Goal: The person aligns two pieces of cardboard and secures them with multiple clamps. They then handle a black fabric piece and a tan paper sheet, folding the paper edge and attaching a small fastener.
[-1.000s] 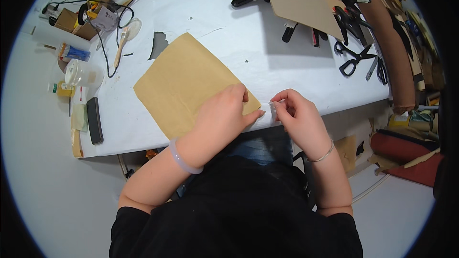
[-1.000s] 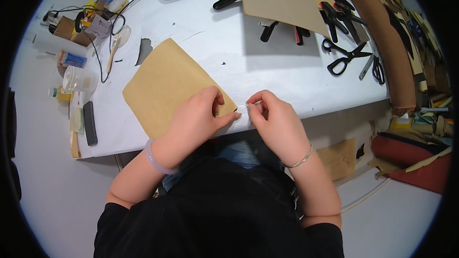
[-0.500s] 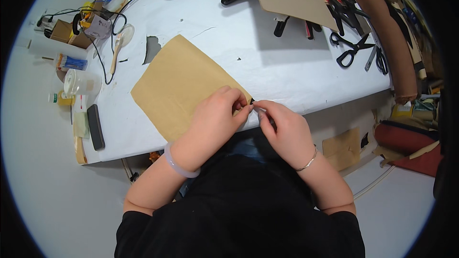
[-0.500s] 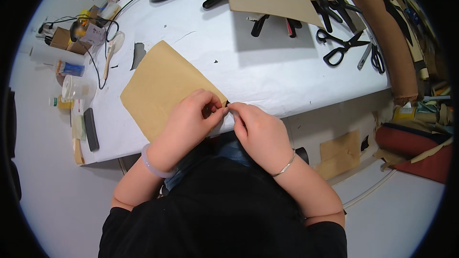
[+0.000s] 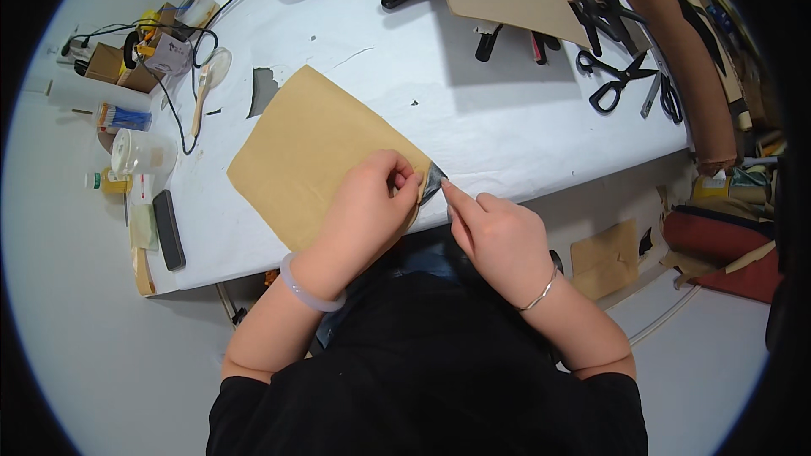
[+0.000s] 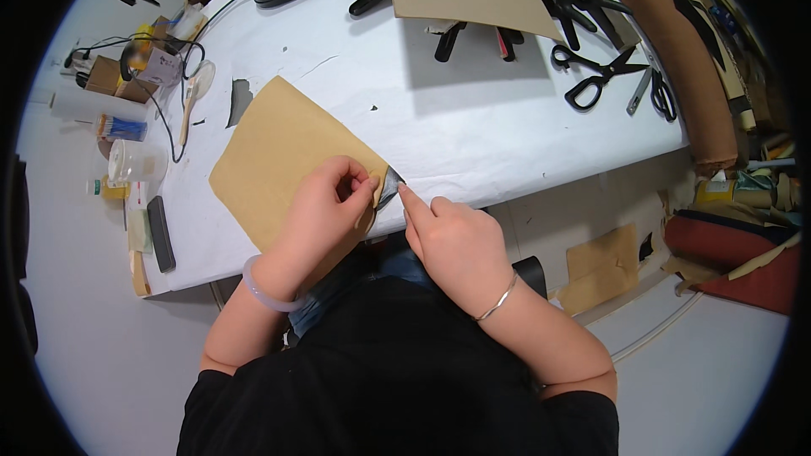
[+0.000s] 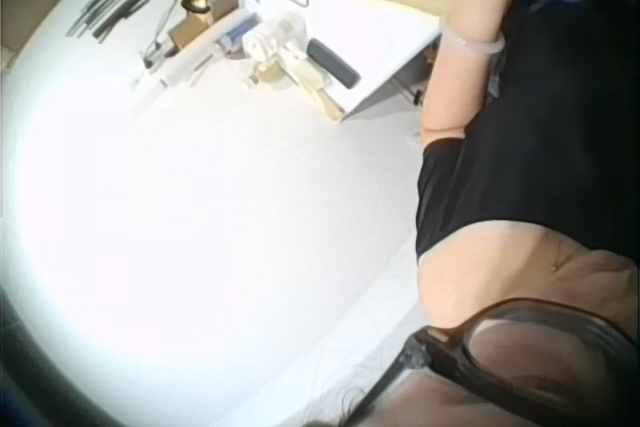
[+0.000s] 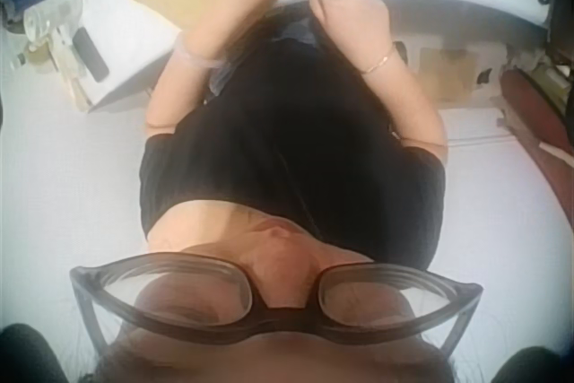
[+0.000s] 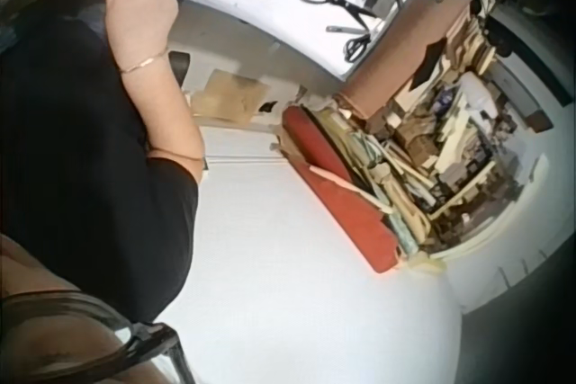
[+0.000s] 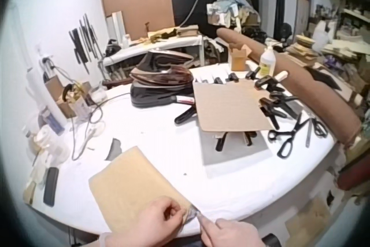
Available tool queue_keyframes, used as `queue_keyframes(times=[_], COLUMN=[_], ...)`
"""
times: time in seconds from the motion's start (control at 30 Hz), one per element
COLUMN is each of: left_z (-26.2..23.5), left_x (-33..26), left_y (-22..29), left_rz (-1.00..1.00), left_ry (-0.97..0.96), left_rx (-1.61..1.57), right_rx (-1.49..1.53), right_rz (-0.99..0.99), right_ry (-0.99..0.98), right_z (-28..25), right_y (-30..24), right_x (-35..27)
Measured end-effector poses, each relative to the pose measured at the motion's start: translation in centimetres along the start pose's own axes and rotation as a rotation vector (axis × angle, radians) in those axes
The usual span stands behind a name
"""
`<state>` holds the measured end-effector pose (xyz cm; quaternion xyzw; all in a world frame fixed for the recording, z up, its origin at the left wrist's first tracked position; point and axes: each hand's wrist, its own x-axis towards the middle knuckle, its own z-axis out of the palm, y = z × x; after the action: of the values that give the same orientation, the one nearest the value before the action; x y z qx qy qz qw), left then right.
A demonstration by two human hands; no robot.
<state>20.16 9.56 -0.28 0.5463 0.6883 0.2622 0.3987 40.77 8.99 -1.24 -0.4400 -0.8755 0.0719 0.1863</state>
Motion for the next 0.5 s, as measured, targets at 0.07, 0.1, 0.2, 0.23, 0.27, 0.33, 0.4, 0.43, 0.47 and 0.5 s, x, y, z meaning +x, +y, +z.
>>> queue_keyframes(times=[0.07,0.1,0.2,0.23,0.27,0.33,0.4,0.43,0.47,0.5], left_z=[-0.4,-0.5,-0.7,-0.8,-0.9,-1.2,-1.4,-1.6,-1.8,-2.0], left_x=[0.1,0.1,0.2,0.2,0.2,0.1,0.0,-0.1,-0.1,-0.1], left_y=[-0.7,-1.0,-1.8,-2.0,-2.0,-2.0,-2.1,-2.2,-2.3,-2.5], left_rz=[0.014,0.025,0.037,0.037,0.033,0.025,0.028,0.03,0.022,0.015], left_ry=[0.015,0.028,0.077,0.095,0.111,0.142,0.184,0.205,0.221,0.237], left_rx=[0.009,0.02,0.026,0.024,0.035,0.059,0.073,0.08,0.091,0.101], right_rx=[0.015,0.036,0.053,0.05,0.041,0.021,0.015,0.012,0.009,0.007], right_rz=[0.001,0.008,0.013,0.011,0.009,0.003,0.002,0.002,-0.006,-0.013], right_ry=[0.001,-0.002,-0.002,0.0,-0.004,-0.011,-0.017,-0.02,-0.018,-0.015], right_z=[-0.1,-0.3,-0.4,-0.5,-0.4,-0.4,-0.4,-0.4,-0.4,-0.4], right_y=[0.2,0.2,0.3,0.3,0.4,0.6,0.7,0.8,0.8,0.8], right_x=[0.1,0.2,0.4,0.5,0.6,0.9,1.2,1.3,1.4,1.5])
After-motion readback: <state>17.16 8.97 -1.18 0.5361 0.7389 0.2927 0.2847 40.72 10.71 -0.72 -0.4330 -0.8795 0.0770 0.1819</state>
